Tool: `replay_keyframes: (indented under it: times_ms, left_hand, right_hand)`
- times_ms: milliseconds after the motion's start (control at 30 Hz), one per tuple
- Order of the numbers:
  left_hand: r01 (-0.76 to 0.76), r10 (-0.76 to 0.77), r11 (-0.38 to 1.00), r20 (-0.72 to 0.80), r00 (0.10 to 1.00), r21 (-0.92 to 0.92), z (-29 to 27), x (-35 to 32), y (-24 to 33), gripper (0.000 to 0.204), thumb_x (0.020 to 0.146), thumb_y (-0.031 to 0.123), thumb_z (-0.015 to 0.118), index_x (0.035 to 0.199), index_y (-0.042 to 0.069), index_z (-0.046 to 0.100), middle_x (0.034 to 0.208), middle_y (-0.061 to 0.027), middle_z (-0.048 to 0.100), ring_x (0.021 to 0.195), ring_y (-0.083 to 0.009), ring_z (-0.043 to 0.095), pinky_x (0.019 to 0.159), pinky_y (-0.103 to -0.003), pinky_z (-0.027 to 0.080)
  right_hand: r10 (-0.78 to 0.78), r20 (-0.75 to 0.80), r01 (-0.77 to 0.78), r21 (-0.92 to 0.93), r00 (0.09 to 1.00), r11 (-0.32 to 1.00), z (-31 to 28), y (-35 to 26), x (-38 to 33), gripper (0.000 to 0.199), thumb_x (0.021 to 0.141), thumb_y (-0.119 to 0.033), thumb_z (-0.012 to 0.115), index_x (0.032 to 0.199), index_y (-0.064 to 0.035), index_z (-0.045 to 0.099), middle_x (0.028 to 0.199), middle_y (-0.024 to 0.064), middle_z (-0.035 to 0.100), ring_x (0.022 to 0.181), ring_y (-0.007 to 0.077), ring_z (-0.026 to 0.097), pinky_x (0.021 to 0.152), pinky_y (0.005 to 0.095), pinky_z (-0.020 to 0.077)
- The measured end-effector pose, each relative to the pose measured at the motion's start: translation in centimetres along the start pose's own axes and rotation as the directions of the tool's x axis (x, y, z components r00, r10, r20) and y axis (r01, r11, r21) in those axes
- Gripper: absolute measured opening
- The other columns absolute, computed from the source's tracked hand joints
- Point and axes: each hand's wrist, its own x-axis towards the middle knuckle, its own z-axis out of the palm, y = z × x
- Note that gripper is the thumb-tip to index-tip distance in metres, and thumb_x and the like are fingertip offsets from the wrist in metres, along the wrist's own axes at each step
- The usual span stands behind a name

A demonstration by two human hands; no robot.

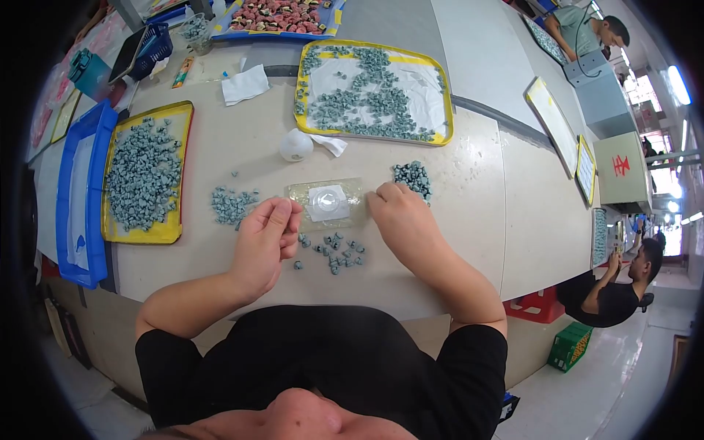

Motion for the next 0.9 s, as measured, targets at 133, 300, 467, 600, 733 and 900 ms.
replay_keyframes:
  times_ms: [133, 300, 467, 600, 733, 900]
  left_hand:
    - [-0.044, 0.045, 0.998, -0.024, 0.999, 0.048, 0.3, -0.3, 0.1, 0.017, 0.095, 0.015, 0.046, 0.101, 0.001, 0.054, 0.078, 0.0006, 0.044, 0.058, -0.0046, 0.032, 0.050, -0.019, 0.028]
    - [-0.009, 0.009, 1.000, -0.011, 1.000, 0.006, 0.1, -0.3, -0.2, 0.019, 0.094, 0.013, 0.049, 0.107, 0.001, 0.054, 0.082, -0.0005, 0.048, 0.059, -0.0041, 0.034, 0.052, -0.019, 0.030]
    - [-0.035, 0.035, 0.999, 0.000, 0.999, -0.006, -0.1, 0.0, -0.3, 0.020, 0.093, 0.012, 0.049, 0.109, 0.001, 0.055, 0.088, -0.0024, 0.052, 0.058, -0.0043, 0.034, 0.051, -0.020, 0.030]
    - [-0.026, 0.027, 0.999, 0.020, 0.999, -0.019, -0.2, 0.2, -0.2, 0.021, 0.093, 0.011, 0.049, 0.111, 0.001, 0.055, 0.090, -0.0035, 0.053, 0.057, -0.0043, 0.034, 0.050, -0.020, 0.030]
    - [-0.021, 0.021, 1.000, 0.033, 0.999, -0.019, -0.4, 0.3, -0.4, 0.022, 0.093, 0.011, 0.051, 0.112, 0.001, 0.055, 0.092, -0.0044, 0.055, 0.057, -0.0041, 0.033, 0.050, -0.020, 0.031]
    - [-0.038, 0.038, 0.999, 0.053, 0.998, 0.012, -0.4, 0.3, -0.4, 0.023, 0.091, 0.007, 0.053, 0.113, 0.001, 0.053, 0.096, -0.0072, 0.056, 0.056, -0.0040, 0.034, 0.050, -0.019, 0.031]
  right_hand:
    - [0.033, -0.040, -0.033, 0.003, 0.999, 0.999, 0.6, 0.5, -0.2, 0.015, 0.077, -0.003, 0.061, 0.091, 0.0008, 0.063, 0.086, 0.0124, 0.061, 0.080, 0.0276, 0.059, 0.071, 0.0349, 0.0493]
    - [0.033, -0.302, 0.040, 0.234, 0.953, 0.971, 1.1, -0.6, 0.6, 0.016, 0.076, -0.004, 0.064, 0.092, 0.0002, 0.064, 0.085, 0.0114, 0.063, 0.075, 0.0270, 0.061, 0.067, 0.0338, 0.0506]
    - [-0.008, -0.227, 0.050, 0.181, 0.974, 0.982, 2.4, 0.2, 0.6, 0.014, 0.075, -0.005, 0.065, 0.089, -0.0013, 0.064, 0.084, 0.0099, 0.063, 0.074, 0.0267, 0.061, 0.066, 0.0339, 0.0507]
    - [-0.099, -0.181, 0.112, 0.068, 0.979, 0.991, 1.8, 0.2, 0.6, 0.016, 0.074, -0.005, 0.066, 0.090, -0.0030, 0.064, 0.086, 0.0091, 0.061, 0.076, 0.0262, 0.060, 0.068, 0.0340, 0.0503]
    - [-0.149, -0.140, 0.153, 0.015, 0.979, 0.988, 1.9, 0.3, 0.7, 0.020, 0.072, -0.004, 0.067, 0.092, -0.0030, 0.063, 0.087, 0.0082, 0.060, 0.076, 0.0258, 0.059, 0.068, 0.0341, 0.0497]
    - [-0.254, -0.362, 0.287, 0.039, 0.897, 0.957, 1.6, -0.7, 0.9, 0.025, 0.068, 0.000, 0.069, 0.092, -0.0001, 0.062, 0.086, 0.0081, 0.059, 0.074, 0.0246, 0.059, 0.065, 0.0331, 0.0494]
